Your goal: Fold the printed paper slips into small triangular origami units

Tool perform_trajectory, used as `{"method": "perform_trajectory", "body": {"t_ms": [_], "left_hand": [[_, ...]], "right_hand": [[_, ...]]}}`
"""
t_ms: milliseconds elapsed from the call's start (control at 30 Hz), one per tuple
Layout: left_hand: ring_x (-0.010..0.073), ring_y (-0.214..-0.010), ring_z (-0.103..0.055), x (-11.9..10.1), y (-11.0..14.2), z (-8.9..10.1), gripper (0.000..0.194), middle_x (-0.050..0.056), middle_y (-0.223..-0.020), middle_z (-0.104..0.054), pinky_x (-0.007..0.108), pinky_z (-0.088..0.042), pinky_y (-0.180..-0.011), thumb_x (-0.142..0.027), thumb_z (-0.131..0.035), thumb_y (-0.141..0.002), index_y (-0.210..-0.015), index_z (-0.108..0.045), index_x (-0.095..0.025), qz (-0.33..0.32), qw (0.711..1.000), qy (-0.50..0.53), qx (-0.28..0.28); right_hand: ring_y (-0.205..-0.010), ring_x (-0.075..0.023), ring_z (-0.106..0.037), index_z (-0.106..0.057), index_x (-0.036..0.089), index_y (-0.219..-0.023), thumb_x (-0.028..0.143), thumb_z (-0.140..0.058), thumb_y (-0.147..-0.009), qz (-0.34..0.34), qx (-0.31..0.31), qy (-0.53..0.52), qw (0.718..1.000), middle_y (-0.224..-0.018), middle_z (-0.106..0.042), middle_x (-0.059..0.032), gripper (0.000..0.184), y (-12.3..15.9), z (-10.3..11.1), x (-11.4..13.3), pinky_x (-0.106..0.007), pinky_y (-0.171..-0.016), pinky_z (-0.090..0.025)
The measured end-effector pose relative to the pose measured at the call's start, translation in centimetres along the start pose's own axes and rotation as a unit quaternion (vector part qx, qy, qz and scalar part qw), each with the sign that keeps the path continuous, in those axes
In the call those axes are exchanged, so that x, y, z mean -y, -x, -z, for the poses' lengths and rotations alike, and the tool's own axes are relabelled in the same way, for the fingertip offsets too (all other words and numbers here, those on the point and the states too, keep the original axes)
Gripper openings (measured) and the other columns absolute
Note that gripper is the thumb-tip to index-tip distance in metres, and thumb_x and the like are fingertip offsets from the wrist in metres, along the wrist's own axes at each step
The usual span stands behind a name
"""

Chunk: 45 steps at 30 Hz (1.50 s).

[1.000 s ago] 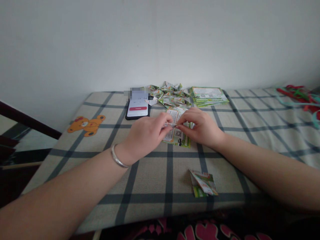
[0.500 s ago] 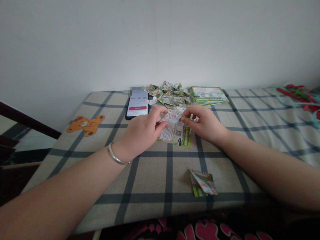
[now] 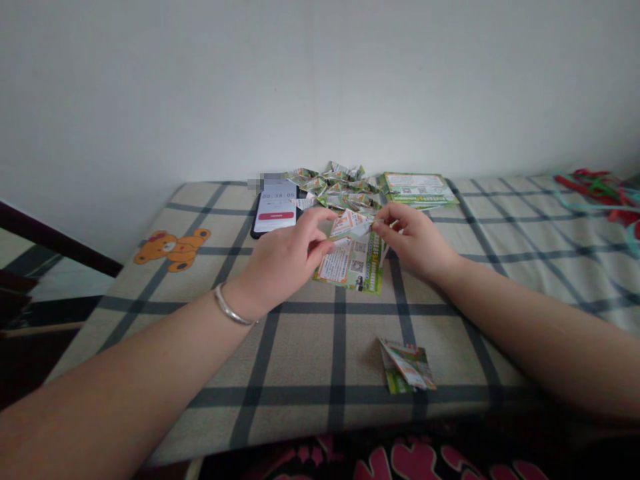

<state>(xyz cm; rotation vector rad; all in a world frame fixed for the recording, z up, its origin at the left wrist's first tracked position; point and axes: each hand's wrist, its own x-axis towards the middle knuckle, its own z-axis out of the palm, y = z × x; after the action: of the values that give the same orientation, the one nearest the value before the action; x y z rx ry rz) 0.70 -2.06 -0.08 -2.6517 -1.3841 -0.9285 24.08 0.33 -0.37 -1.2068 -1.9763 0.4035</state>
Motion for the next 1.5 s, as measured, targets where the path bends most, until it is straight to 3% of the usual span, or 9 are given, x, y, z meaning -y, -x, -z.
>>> {"method": "perform_trajectory", "body": {"t_ms": [167,333,500,667,833,1133,1367,1500], "left_hand": [[0.0119,-0.074,-0.067,-0.1,0.2,0.1,0.045,-0.004,-0.083,-0.07,0.021,-0.046,-0.065,-0.018,-0.059,-0.086,-0.128,-0.044,-0.02,-0.01,1.0,0.015,-0.008],[0.0141,-0.075,-0.067,-0.3,0.2,0.1,0.043,-0.001,-0.086,-0.07,0.023,-0.047,-0.064,-0.024,-0.062,-0.086,-0.126,-0.048,-0.019,0.008,0.999,0.038,0.002],[0.0132,-0.074,-0.065,-0.3,0.1,-0.2,0.011,-0.001,-0.084,-0.07,0.023,-0.045,-0.063,-0.025,-0.061,-0.087,-0.097,-0.063,-0.02,-0.009,0.997,0.07,0.026],[0.0122,-0.067,-0.062,-0.4,0.0,-0.2,0.01,-0.001,-0.075,-0.068,0.022,-0.041,-0.058,-0.027,-0.059,-0.088,-0.085,-0.065,-0.019,-0.001,0.997,0.066,0.026],[0.0107,-0.062,-0.059,-0.9,0.1,0.0,0.01,-0.002,-0.073,-0.067,0.021,-0.04,-0.055,-0.025,-0.056,-0.089,-0.091,-0.064,-0.019,0.002,0.997,0.077,0.023],[0.0128,-0.067,-0.063,-0.9,0.1,-0.1,0.011,0.0,-0.078,-0.069,0.023,-0.044,-0.06,-0.023,-0.055,-0.089,-0.092,-0.065,-0.019,0.007,0.997,0.077,0.021],[0.0195,-0.078,-0.064,-1.0,-0.3,0.6,0.014,0.002,-0.076,-0.069,0.038,-0.046,-0.083,-0.021,-0.053,-0.089,-0.08,-0.064,-0.018,-0.11,0.991,-0.061,-0.034],[0.0177,-0.078,-0.065,-1.1,-0.3,0.8,0.019,0.001,-0.075,-0.069,0.044,-0.041,-0.099,-0.021,-0.05,-0.091,-0.078,-0.065,-0.019,-0.121,0.988,-0.088,-0.037]], "right_hand": [[-0.064,-0.0135,-0.049,-0.055,0.02,-0.073,0.025,-0.056,-0.085,0.013,0.026,-0.015,0.999,-0.068,-0.056,0.0008,0.013,0.0,-0.2,0.0,-0.027,-0.058,-0.037],[-0.067,-0.0138,-0.052,-0.058,0.02,-0.073,0.023,-0.059,-0.083,0.083,0.048,-0.015,0.995,-0.07,-0.06,-0.0001,0.01,0.4,-0.5,1.0,-0.027,-0.062,-0.039],[-0.068,-0.0144,-0.053,-0.058,0.02,-0.072,0.022,-0.06,-0.082,0.125,0.065,-0.005,0.99,-0.07,-0.062,-0.0012,0.011,0.7,-0.9,1.7,-0.027,-0.064,-0.04],[-0.065,-0.0134,-0.055,-0.059,0.019,-0.07,0.024,-0.065,-0.08,0.09,0.035,-0.022,0.995,-0.069,-0.064,-0.0007,0.012,0.8,-1.0,1.9,-0.026,-0.06,-0.04],[-0.063,-0.0122,-0.058,-0.063,0.018,-0.072,0.027,-0.07,-0.079,0.052,0.019,-0.069,0.996,-0.069,-0.067,-0.0009,0.013,1.1,-0.9,2.3,-0.025,-0.058,-0.042],[-0.062,-0.0115,-0.058,-0.067,0.019,-0.073,0.026,-0.068,-0.08,0.067,0.041,-0.09,0.993,-0.07,-0.069,-0.0007,0.01,1.0,-0.8,2.4,-0.025,-0.057,-0.042],[-0.075,-0.0148,-0.063,-0.07,0.018,-0.079,0.038,-0.051,-0.093,0.03,0.082,-0.154,0.984,-0.079,-0.072,-0.0035,0.03,0.8,-0.8,2.1,-0.028,-0.07,-0.048],[-0.068,-0.0137,-0.06,-0.068,0.018,-0.078,0.038,-0.06,-0.087,-0.011,0.116,-0.19,0.975,-0.075,-0.069,-0.0021,0.023,0.5,-1.1,1.8,-0.027,-0.065,-0.047]]}}
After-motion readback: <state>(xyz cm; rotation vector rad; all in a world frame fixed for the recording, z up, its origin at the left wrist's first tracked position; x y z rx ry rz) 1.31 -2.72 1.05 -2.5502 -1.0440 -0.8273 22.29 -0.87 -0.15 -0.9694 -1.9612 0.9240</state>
